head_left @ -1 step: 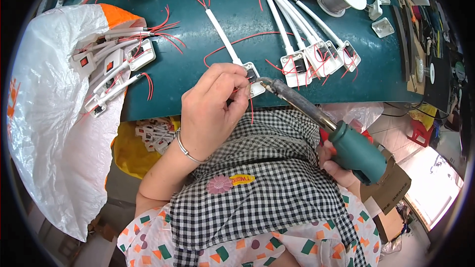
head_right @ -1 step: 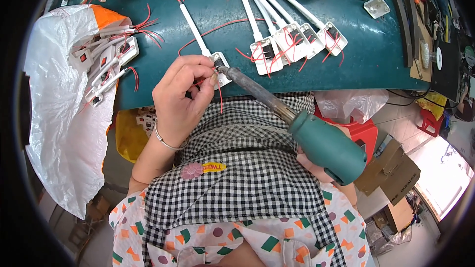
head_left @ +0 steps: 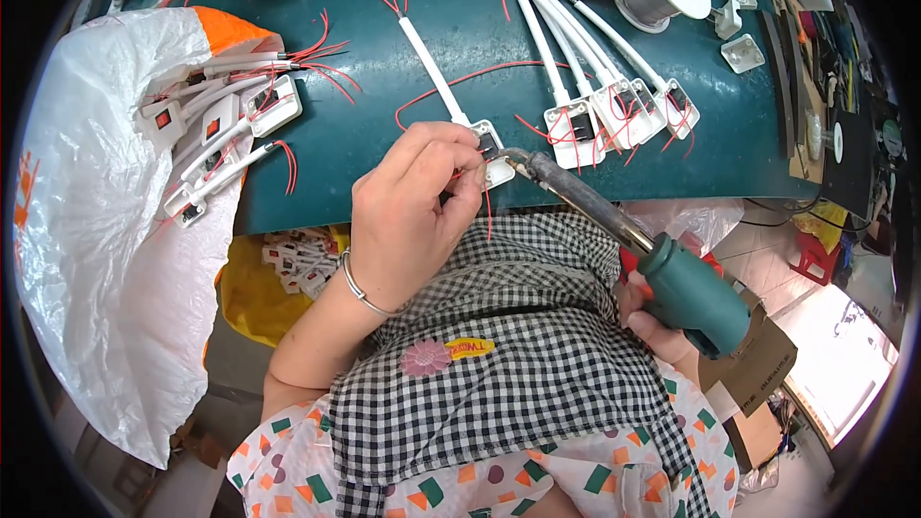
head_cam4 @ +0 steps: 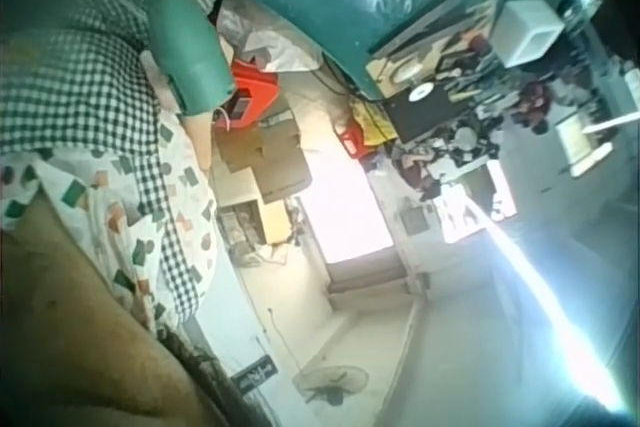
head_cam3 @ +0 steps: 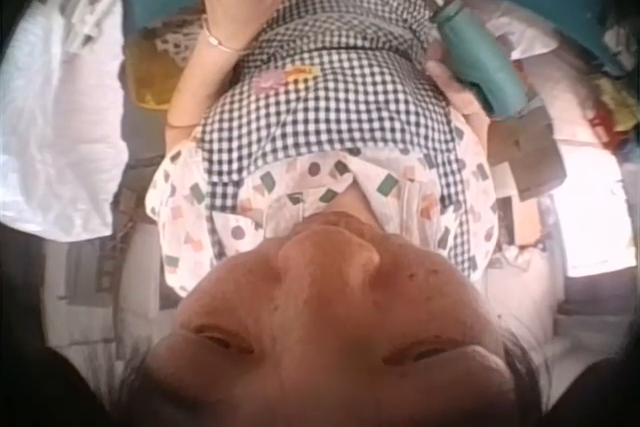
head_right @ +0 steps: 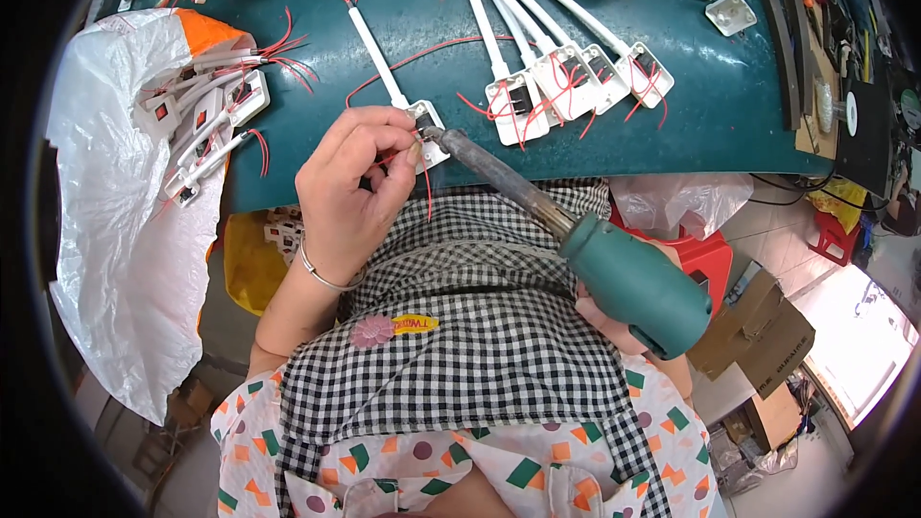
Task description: The person solders red wires onto small circuit boards for LED light fixtures using a soldering gun and solder wire.
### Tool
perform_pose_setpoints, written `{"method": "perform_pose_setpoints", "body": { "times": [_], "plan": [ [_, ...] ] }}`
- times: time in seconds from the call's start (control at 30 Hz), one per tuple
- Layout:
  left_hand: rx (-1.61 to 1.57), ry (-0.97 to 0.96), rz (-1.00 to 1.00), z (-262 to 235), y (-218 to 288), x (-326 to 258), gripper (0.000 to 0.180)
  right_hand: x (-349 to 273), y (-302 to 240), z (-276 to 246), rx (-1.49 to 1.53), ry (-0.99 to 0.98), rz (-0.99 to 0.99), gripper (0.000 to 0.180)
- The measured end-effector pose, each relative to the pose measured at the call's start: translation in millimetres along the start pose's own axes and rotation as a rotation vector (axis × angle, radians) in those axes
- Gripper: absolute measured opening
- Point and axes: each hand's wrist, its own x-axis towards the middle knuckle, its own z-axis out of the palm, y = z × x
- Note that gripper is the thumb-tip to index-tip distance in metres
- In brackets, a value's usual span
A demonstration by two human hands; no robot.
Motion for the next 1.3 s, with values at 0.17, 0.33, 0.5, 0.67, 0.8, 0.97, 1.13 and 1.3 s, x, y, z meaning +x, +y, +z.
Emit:
{"method": "perform_pose_setpoints", "body": {
  "times": [0.17,0.33,0.5,0.67,0.8,0.97,1.13,1.3],
  "plan": [
    [0.008,0.005,0.000,0,-1,-2,0.012,18,4,3,-0.254,-0.003,-0.312,0.030],
    [-0.005,0.000,0.000,0,-1,-1,0.012,11,11,1,-0.116,-0.031,-0.116,0.032],
    [-0.007,0.003,-0.009,0,-2,-2,0.012,13,-8,2,-0.020,-0.023,-0.170,0.044],
    [-0.009,0.007,-0.017,-1,-2,-3,0.012,9,-9,7,0.453,-0.005,-0.147,0.053],
    [-0.009,-0.001,-0.007,0,-1,0,0.012,8,-7,8,0.465,0.018,-0.209,0.060],
    [0.008,0.002,-0.006,0,-1,-1,0.011,4,-8,16,0.477,0.097,-0.150,0.060],
    [0.013,0.009,-0.002,0,-1,-2,0.011,10,-13,11,0.503,0.010,-0.209,0.060],
    [0.008,0.017,0.012,1,-1,-2,0.011,13,-10,9,0.517,0.021,-0.273,0.060]
  ]
}}
